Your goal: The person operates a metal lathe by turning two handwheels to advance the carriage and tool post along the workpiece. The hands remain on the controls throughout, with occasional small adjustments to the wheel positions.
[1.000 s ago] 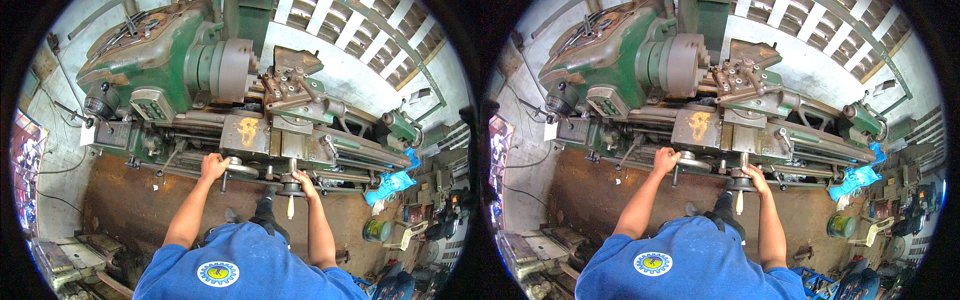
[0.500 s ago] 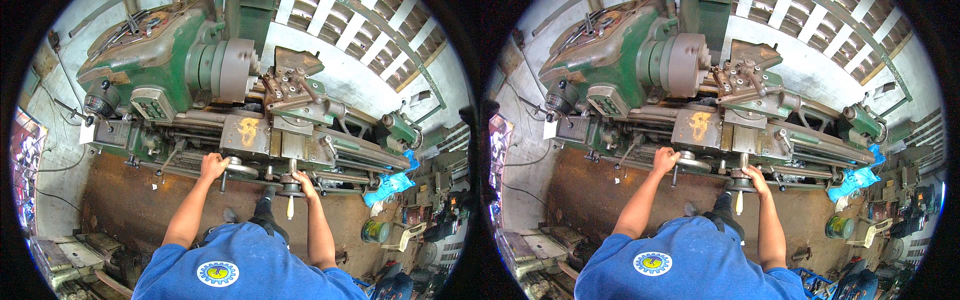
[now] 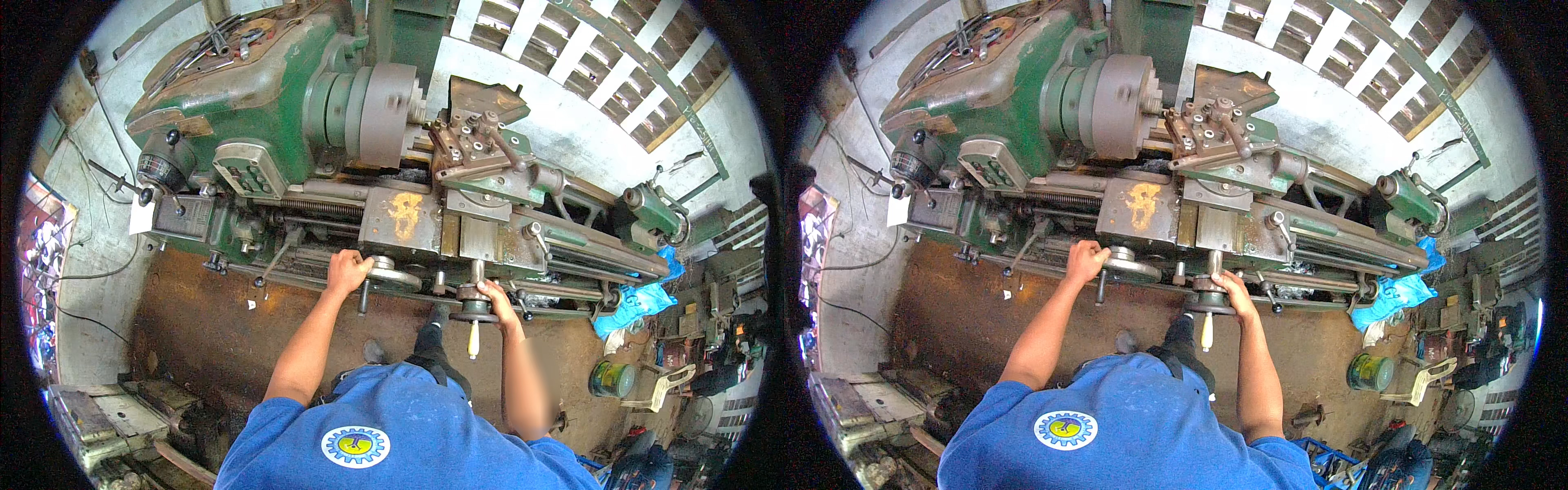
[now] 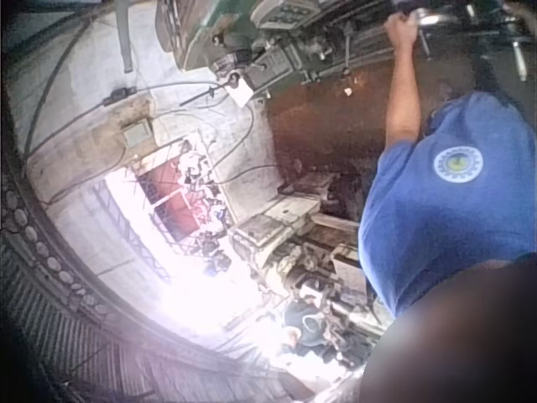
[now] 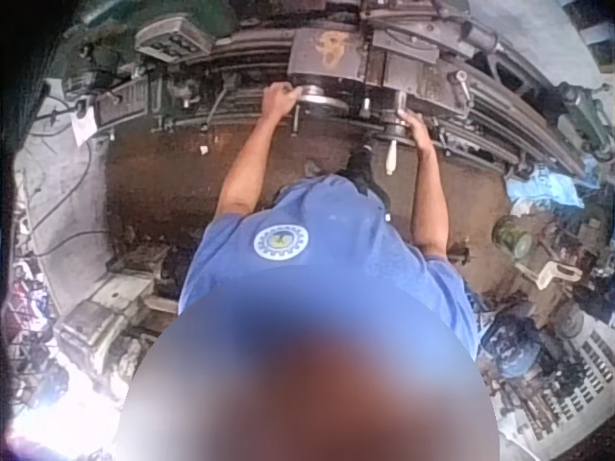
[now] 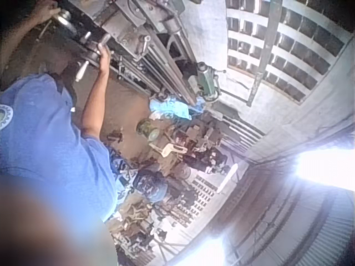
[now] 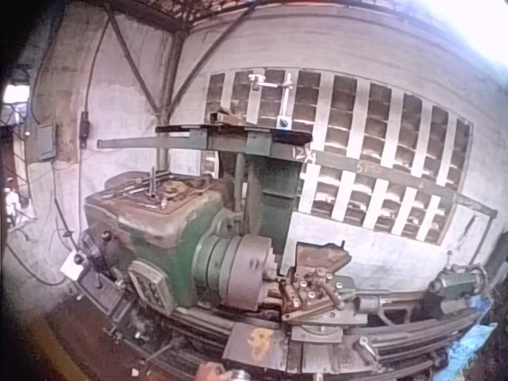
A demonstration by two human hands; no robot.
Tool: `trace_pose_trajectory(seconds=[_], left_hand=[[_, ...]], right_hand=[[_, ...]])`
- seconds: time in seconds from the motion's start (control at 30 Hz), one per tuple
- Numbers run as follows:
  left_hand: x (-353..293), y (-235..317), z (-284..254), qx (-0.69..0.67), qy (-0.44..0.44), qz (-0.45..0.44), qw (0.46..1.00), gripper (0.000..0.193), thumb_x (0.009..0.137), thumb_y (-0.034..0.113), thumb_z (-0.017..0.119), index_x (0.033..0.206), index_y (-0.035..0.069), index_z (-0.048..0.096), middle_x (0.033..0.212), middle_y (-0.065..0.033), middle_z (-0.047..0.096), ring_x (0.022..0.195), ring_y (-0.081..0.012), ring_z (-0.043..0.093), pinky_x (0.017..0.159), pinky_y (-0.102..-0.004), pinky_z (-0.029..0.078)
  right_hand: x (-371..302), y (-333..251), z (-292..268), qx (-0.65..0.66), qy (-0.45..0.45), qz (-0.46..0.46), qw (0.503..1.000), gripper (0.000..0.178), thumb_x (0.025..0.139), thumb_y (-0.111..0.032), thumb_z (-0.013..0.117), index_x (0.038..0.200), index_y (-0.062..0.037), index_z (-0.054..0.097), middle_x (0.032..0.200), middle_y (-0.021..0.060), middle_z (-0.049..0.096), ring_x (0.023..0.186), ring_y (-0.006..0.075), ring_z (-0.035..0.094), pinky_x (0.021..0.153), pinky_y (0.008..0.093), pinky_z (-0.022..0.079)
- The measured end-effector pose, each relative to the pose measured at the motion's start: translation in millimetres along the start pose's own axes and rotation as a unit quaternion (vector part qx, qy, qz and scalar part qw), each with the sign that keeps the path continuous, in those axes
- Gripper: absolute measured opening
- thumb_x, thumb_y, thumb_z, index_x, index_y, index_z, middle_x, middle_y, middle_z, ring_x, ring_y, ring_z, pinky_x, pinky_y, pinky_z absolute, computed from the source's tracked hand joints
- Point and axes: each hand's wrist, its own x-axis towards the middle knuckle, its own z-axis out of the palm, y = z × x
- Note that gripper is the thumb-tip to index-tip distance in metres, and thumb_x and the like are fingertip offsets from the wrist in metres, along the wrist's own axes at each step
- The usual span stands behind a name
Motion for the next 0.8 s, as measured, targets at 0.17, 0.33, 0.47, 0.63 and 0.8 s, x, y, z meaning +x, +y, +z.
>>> trace_pose_trajectory(seconds=[0.17,0.33,0.47,0.63,0.8], left_hand=[[-0.3,-1.7,1.4,0.001,0.004,0.003,1.0,0.039,0.079,0.037,0.078,0.076,-0.001,0.074,0.072,-0.0214,0.07,0.073,-0.0377,0.071,0.073,-0.0465,0.056],[1.4,-5.3,2.5,-0.004,0.008,0.016,1.0,0.039,0.079,0.038,0.077,0.078,-0.001,0.075,0.073,-0.0224,0.07,0.075,-0.038,0.072,0.074,-0.0464,0.056],[1.9,-7.4,4.0,-0.007,0.003,0.007,1.0,0.04,0.078,0.038,0.077,0.079,-0.001,0.075,0.071,-0.0219,0.069,0.074,-0.0379,0.071,0.073,-0.0467,0.056],[1.4,-7.9,3.8,-0.019,0.014,0.021,1.0,0.039,0.079,0.037,0.078,0.078,-0.002,0.074,0.069,-0.0214,0.068,0.071,-0.0379,0.07,0.071,-0.0469,0.055],[0.8,-7.8,2.9,-0.028,0.017,0.026,0.999,0.04,0.079,0.037,0.078,0.076,-0.002,0.073,0.068,-0.0218,0.067,0.07,-0.0375,0.07,0.069,-0.047,0.054]], right_hand=[[9.1,13.5,-3.5,0.002,0.054,0.023,0.998,0.1,0.081,-0.055,0.077,0.152,0.0077,0.044,0.143,0.0203,0.059,0.136,0.03,0.052,0.114,0.0395,0.037],[14.9,20.1,-9.1,0.004,0.019,0.005,1.0,0.105,0.08,-0.057,0.077,0.154,0.0085,0.041,0.146,0.0223,0.055,0.139,0.0311,0.049,0.117,0.0408,0.033],[15.7,20.8,-10.6,0.004,0.02,0.014,1.0,0.106,0.08,-0.057,0.077,0.154,0.0089,0.04,0.147,0.0223,0.055,0.139,0.0314,0.049,0.118,0.0417,0.032],[18.1,24.4,-10.4,0.01,0.021,0.006,1.0,0.105,0.08,-0.057,0.078,0.153,0.0089,0.041,0.147,0.0225,0.055,0.139,0.0315,0.048,0.118,0.0422,0.032],[18.8,24.7,-12.2,0.013,0.014,0.01,1.0,0.108,0.079,-0.057,0.079,0.154,0.0092,0.039,0.15,0.0237,0.052,0.142,0.0328,0.046,0.118,0.0428,0.032]])
